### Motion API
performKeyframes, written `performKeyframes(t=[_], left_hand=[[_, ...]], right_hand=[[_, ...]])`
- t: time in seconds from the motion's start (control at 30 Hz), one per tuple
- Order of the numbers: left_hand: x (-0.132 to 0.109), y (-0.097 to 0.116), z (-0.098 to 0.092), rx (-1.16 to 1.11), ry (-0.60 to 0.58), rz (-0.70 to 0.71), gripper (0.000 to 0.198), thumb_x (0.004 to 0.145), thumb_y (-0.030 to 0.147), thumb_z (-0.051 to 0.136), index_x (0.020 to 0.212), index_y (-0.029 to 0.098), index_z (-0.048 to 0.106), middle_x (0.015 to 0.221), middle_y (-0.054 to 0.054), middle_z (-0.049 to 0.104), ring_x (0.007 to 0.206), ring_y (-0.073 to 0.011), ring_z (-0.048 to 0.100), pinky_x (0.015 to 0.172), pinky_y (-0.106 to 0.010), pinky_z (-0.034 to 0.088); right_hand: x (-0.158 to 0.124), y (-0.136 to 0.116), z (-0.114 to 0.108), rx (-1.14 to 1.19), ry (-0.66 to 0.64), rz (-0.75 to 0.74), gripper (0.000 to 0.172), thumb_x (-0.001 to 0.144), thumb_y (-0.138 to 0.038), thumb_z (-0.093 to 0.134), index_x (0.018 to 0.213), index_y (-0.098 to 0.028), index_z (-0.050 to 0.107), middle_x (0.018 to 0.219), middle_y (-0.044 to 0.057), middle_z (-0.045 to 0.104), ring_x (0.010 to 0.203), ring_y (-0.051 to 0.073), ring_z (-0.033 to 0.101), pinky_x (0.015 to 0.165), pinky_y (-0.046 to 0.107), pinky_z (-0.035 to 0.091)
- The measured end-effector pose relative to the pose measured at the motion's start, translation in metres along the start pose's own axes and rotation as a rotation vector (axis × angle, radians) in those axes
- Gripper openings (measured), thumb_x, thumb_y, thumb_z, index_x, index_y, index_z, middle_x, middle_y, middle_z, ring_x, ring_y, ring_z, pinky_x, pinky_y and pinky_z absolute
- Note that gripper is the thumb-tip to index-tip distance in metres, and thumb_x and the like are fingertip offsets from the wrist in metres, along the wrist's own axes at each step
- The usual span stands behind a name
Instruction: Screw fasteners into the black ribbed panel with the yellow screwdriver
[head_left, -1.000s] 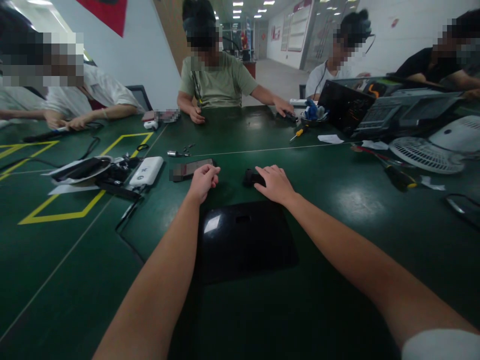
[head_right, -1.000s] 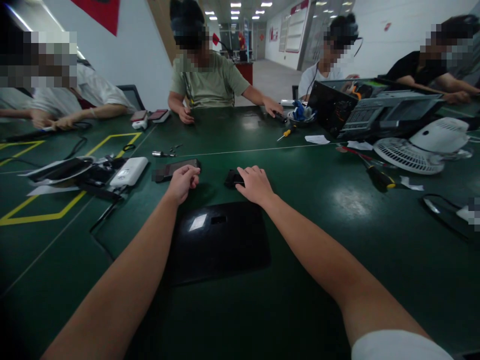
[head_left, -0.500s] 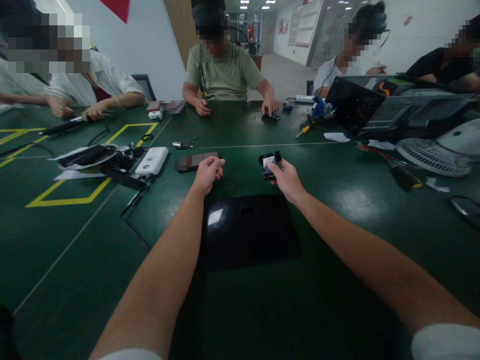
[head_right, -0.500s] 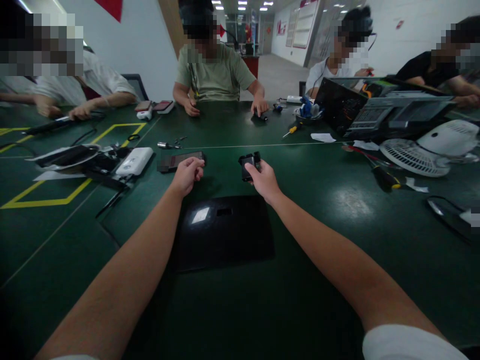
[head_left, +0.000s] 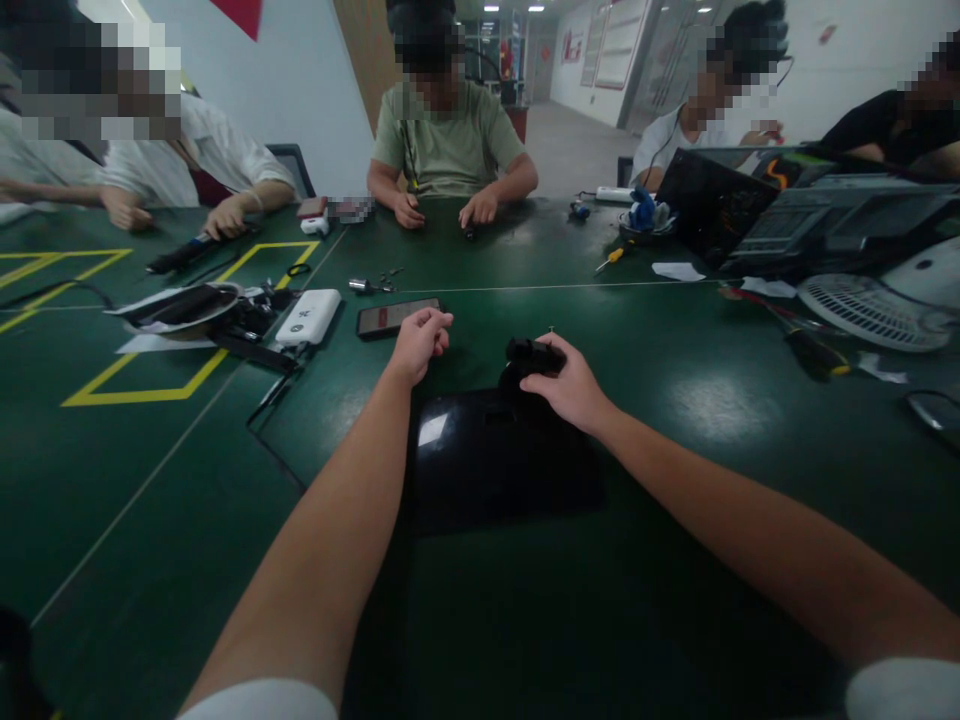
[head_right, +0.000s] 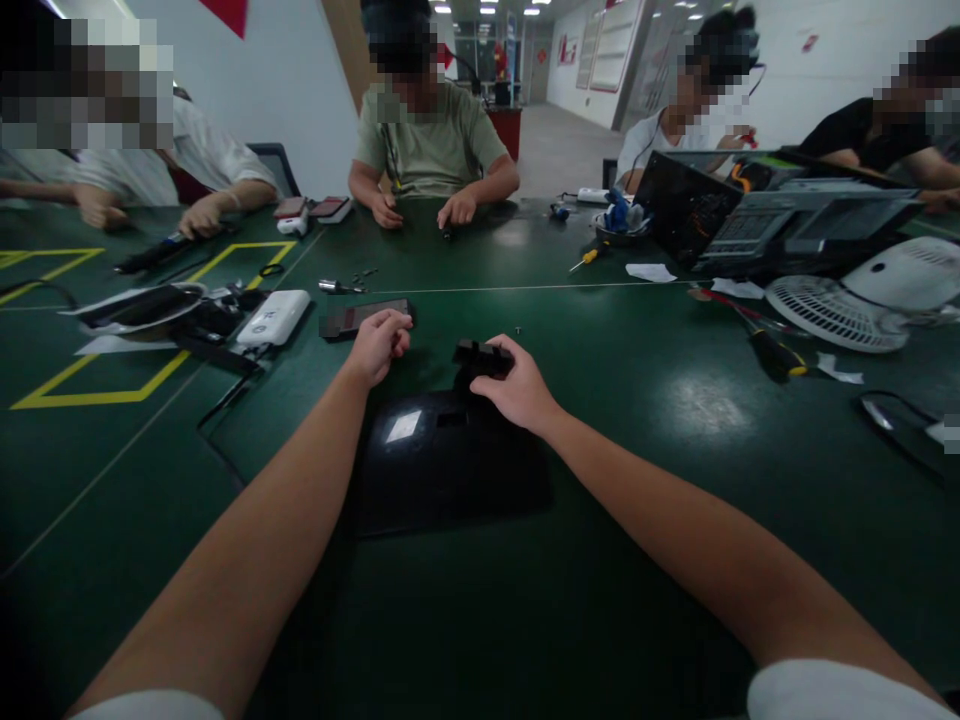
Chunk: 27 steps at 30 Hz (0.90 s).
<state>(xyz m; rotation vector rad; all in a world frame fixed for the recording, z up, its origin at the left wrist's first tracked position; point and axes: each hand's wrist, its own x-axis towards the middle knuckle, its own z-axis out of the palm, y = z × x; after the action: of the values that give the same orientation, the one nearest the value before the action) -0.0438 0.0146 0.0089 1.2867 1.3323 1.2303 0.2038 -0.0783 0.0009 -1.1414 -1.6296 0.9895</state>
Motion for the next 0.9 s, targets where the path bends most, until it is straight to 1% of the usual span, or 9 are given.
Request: performKeyframes(t=[0.1, 0.2, 0.37, 0.47, 0.53, 0.73, 0.9], left_hand=[[-0.001, 0.0, 0.0, -0.02, -0.011, 0.002, 0.019, 0.079, 0.036, 0.068, 0.073, 0.022, 0.057, 0.053, 0.004, 0.054, 0.042, -0.0075, 0.041, 0.044, -0.02, 0.028], [-0.001, -0.001, 0.0, -0.043, -0.013, 0.007, 0.018, 0.079, 0.035, 0.068, 0.073, 0.022, 0.057, 0.052, 0.004, 0.054, 0.041, -0.0073, 0.04, 0.043, -0.019, 0.027], [0.003, -0.004, 0.001, -0.051, 0.003, 0.001, 0.017, 0.081, 0.032, 0.067, 0.072, 0.021, 0.057, 0.051, 0.004, 0.053, 0.04, -0.0066, 0.04, 0.042, -0.019, 0.027], [0.004, -0.004, 0.002, -0.042, 0.009, 0.0, 0.018, 0.081, 0.032, 0.067, 0.071, 0.021, 0.056, 0.051, 0.005, 0.053, 0.04, -0.0059, 0.039, 0.041, -0.018, 0.026], [0.004, -0.004, 0.002, -0.047, 0.007, 0.001, 0.018, 0.081, 0.032, 0.066, 0.071, 0.022, 0.056, 0.051, 0.005, 0.053, 0.039, -0.0057, 0.039, 0.041, -0.017, 0.026], [0.004, -0.005, 0.001, -0.061, -0.003, 0.002, 0.017, 0.082, 0.032, 0.067, 0.072, 0.022, 0.057, 0.051, 0.005, 0.054, 0.038, -0.0057, 0.04, 0.04, -0.016, 0.026], [0.0, -0.001, 0.002, -0.066, 0.005, -0.002, 0.016, 0.082, 0.031, 0.066, 0.071, 0.021, 0.057, 0.05, 0.005, 0.053, 0.038, -0.0055, 0.039, 0.04, -0.016, 0.026]], right_hand=[[-0.013, -0.014, 0.005, 0.139, -0.009, 0.011, 0.032, 0.068, -0.03, 0.077, 0.092, -0.028, 0.056, 0.088, -0.001, 0.062, 0.085, 0.023, 0.062, 0.081, 0.042, 0.054], [-0.023, -0.025, 0.011, 0.176, -0.061, 0.008, 0.03, 0.068, -0.027, 0.077, 0.091, -0.027, 0.058, 0.087, -0.001, 0.061, 0.085, 0.023, 0.061, 0.08, 0.04, 0.052], [-0.032, -0.03, 0.017, 0.138, -0.065, -0.046, 0.025, 0.07, -0.025, 0.075, 0.089, -0.026, 0.059, 0.082, -0.003, 0.057, 0.077, 0.02, 0.056, 0.073, 0.036, 0.046], [-0.033, -0.029, 0.017, 0.107, -0.06, -0.062, 0.024, 0.071, -0.025, 0.075, 0.09, -0.026, 0.06, 0.081, -0.003, 0.058, 0.076, 0.019, 0.056, 0.073, 0.036, 0.045], [-0.034, -0.028, 0.017, 0.06, -0.067, -0.098, 0.023, 0.071, -0.024, 0.074, 0.09, -0.026, 0.06, 0.08, -0.003, 0.059, 0.076, 0.019, 0.056, 0.072, 0.036, 0.044], [-0.036, -0.026, 0.015, -0.063, -0.108, -0.186, 0.021, 0.075, -0.022, 0.074, 0.092, -0.025, 0.062, 0.081, -0.003, 0.063, 0.076, 0.019, 0.059, 0.072, 0.035, 0.043], [-0.037, -0.029, 0.014, -0.132, -0.148, -0.239, 0.02, 0.078, -0.024, 0.074, 0.094, -0.025, 0.062, 0.084, -0.002, 0.066, 0.077, 0.019, 0.06, 0.073, 0.035, 0.044]])
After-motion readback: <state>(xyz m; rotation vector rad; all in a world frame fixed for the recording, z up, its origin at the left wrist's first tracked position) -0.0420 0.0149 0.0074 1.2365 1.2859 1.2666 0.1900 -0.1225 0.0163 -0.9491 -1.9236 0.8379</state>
